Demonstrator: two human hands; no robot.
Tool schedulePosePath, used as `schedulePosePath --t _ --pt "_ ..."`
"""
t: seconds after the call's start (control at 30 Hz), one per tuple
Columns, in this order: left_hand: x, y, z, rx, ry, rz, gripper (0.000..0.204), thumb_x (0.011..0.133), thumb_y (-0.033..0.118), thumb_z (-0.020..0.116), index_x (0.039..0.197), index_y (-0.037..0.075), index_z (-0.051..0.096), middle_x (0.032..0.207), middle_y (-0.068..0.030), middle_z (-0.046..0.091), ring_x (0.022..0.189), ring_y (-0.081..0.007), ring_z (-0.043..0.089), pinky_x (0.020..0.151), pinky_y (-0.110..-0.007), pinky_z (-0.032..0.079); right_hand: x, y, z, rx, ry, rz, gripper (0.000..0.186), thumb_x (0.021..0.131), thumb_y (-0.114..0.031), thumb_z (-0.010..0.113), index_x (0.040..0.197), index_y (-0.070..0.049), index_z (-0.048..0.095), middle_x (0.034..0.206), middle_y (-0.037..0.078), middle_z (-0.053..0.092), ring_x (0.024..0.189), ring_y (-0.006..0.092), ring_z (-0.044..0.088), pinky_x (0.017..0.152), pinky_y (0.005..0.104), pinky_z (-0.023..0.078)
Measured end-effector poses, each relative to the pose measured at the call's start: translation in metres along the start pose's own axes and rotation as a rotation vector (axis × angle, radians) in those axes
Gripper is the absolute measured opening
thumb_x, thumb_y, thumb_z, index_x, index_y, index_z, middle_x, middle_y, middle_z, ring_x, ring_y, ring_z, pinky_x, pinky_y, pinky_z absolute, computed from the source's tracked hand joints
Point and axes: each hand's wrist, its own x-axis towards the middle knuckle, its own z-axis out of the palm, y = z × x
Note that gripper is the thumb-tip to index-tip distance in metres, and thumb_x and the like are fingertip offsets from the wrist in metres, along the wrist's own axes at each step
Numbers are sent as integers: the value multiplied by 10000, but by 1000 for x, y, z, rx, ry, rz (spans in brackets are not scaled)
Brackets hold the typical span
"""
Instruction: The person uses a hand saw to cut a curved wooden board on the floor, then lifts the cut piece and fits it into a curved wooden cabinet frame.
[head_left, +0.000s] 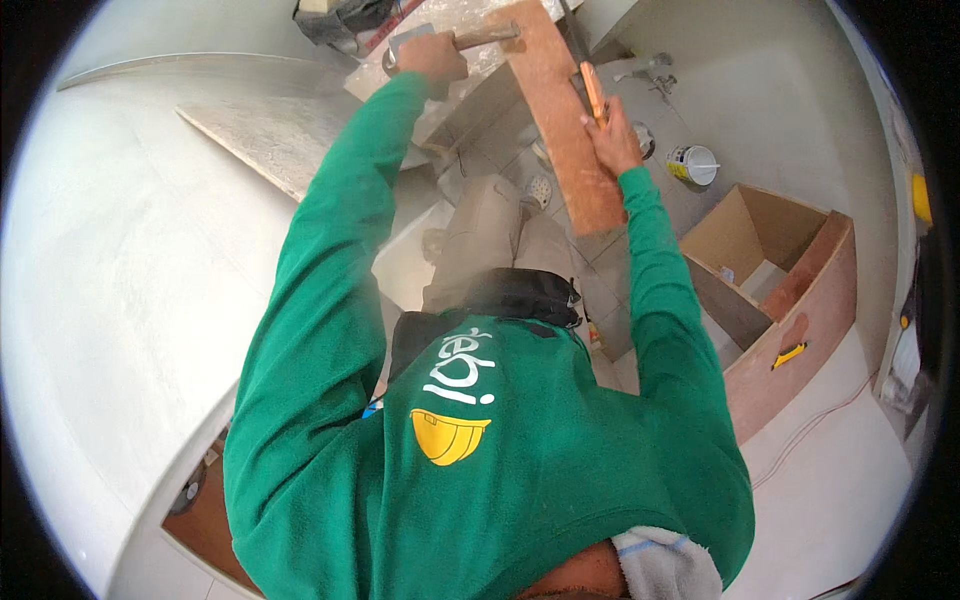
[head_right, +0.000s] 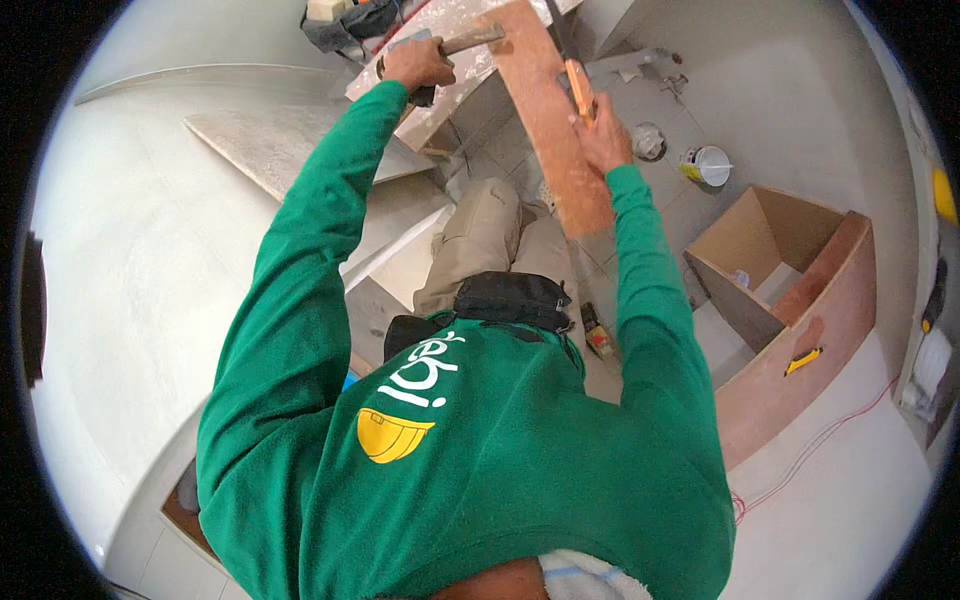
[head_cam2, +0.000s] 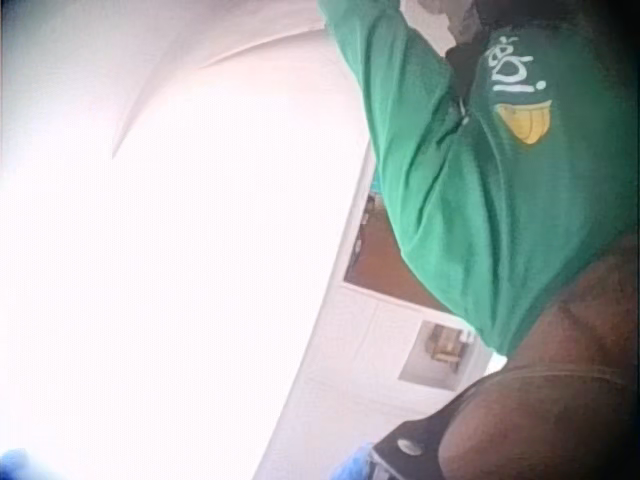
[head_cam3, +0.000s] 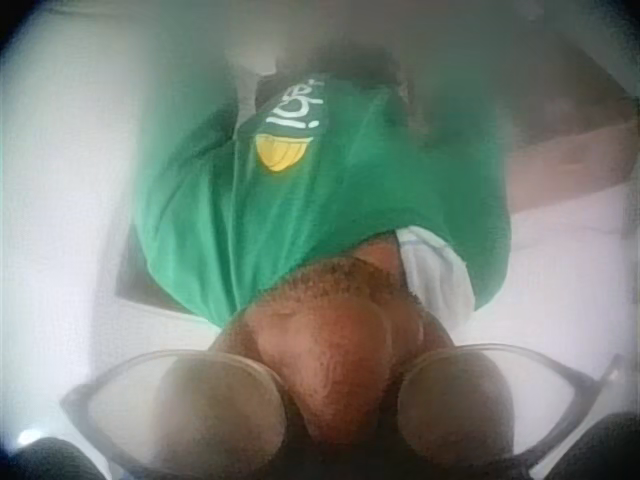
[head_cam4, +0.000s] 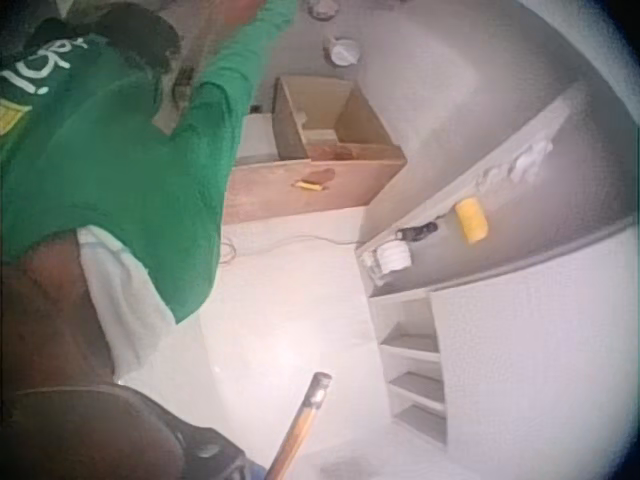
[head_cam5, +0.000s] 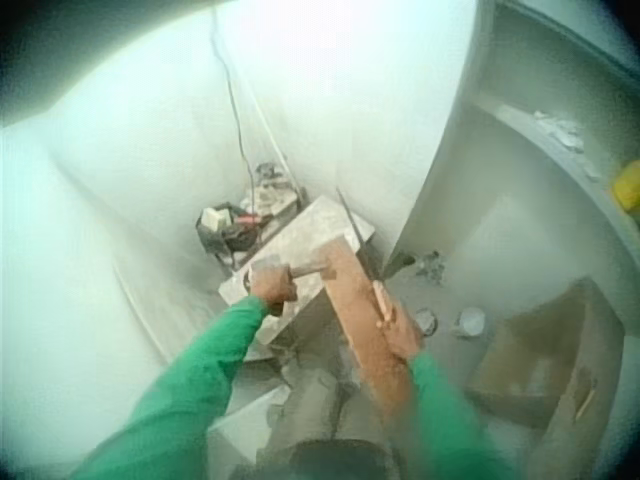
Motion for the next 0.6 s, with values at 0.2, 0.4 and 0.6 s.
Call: schedulePosePath --t 0.2,0.4,0.6 --pt "78 -28 42 9 -255 -123 511 814 418 771 1240 140 823 1186 -156 816 1136 -357 781 989 -473 614 114 8 21 14 24 -28 548 995 -429 766 1296 -70 481 1205 273 721 1097 532 700 908 609 539" --pt "129 -38 63 -5 -361 -148 582 808 516 817 1245 131 815 1274 -112 796 1200 -336 753 1023 -467 598 163 -11 89 -21 69 126 538 993 -381 782 1316 -58 497 1165 282 724 1086 498 717 917 577 544" --pt "138 -39 61 -66 -350 -175 759 864 450 750 1461 0 619 1347 -186 745 1220 -367 735 1060 -475 567 182 -41 156 166 156 275 471 999 -312 766 1281 -88 463 1189 257 729 1092 513 710 917 599 534"
